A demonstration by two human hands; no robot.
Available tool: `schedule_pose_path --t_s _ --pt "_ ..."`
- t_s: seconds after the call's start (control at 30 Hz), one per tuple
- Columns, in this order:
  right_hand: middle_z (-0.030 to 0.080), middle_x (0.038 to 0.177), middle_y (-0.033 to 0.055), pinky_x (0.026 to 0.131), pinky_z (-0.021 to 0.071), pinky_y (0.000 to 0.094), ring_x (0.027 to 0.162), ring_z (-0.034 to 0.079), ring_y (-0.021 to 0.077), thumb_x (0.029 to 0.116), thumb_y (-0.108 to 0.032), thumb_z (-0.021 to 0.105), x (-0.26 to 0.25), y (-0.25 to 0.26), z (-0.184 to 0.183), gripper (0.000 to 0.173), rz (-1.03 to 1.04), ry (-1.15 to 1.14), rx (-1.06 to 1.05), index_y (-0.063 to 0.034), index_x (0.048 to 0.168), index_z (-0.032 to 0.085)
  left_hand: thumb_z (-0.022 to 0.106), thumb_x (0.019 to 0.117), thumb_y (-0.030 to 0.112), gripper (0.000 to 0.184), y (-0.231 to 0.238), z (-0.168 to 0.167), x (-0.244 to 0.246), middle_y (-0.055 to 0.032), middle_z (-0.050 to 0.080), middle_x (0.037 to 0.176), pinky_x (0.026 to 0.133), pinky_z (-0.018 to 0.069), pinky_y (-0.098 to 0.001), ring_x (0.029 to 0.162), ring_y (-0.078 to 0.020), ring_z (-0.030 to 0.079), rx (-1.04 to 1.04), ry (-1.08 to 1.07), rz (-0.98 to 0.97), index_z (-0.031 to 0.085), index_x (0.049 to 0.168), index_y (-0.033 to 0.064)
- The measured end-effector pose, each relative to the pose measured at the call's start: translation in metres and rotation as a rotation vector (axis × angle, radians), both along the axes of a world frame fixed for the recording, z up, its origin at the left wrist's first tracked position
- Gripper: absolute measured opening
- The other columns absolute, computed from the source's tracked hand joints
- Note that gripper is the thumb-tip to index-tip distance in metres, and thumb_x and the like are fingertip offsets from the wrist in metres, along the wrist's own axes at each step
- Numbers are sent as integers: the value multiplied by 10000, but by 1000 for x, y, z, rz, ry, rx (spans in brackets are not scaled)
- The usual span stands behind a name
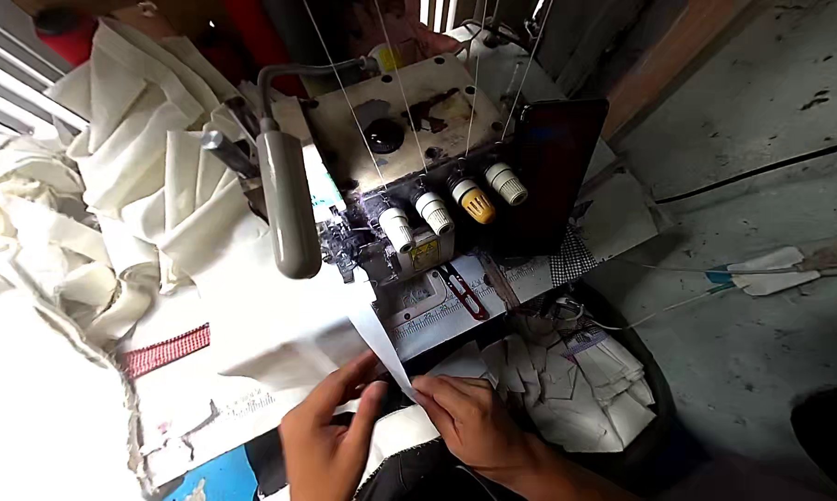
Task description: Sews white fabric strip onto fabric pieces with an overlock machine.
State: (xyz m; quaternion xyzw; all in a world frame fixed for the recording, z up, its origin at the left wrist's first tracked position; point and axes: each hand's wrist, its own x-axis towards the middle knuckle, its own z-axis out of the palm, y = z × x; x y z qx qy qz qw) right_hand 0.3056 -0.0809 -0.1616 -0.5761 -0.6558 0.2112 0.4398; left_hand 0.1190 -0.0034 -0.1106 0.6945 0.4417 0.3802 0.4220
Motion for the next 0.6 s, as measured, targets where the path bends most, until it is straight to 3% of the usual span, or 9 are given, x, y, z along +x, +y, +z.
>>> schedule_pose_path --t_s 0.07,0.17,0.23,0.33,0.4,0.5,0.6 --pt "761 911 39 737 610 247 808 729 97 1016 -126 604 -1 -7 -3 166 92 21 -12 -67 1058 753 727 936 246 351 -14 -18 17 -38 787 1016 817 658 -290 893 -119 767 -94 -65 67 722 1164 -21" --pt "756 916 42 750 606 266 823 722 100 1011 -140 623 3 0 8 159 242 113 -82 -69 1054 758 773 890 135 123 -17 -19 23 0 774 821 676 632 -225 716 -66 735 -186 -136 189 774 961 35" --pt "754 996 42 808 611 264 896 715 84 1012 -165 624 10 15 22 186 163 183 -76 -54 1077 759 783 877 108 78 -14 -12 18 -12 760 781 653 616 -225 679 -71 716 -267 -203 195 773 921 44" --pt "679 1257 152 933 600 329 1109 687 173 999 -158 634 11 55 28 301 -45 298 9 43 1220 677 841 794 69 100 -13 -3 15 -27 728 713 626 590 -225 625 -70 680 -438 -401 185 757 845 52" --pt "639 1328 171 981 592 359 1166 672 204 980 -142 665 2 76 22 416 2 484 -63 67 1331 591 861 752 44 145 -15 -5 17 -21 705 685 617 582 -219 610 -64 665 -518 -478 198 730 812 62" --pt "727 1083 132 883 611 303 960 723 141 964 -9 630 -11 80 24 294 163 783 -305 81 1244 614 849 763 22 154 -21 -13 22 -38 708 708 615 582 -218 628 -68 670 -548 -497 220 717 842 36" --pt "743 939 83 809 611 251 849 717 85 969 10 609 -14 61 21 150 178 808 -346 65 1081 693 783 875 81 75 -35 -19 19 -60 747 782 672 616 -258 687 -98 708 -469 -438 193 770 915 18"
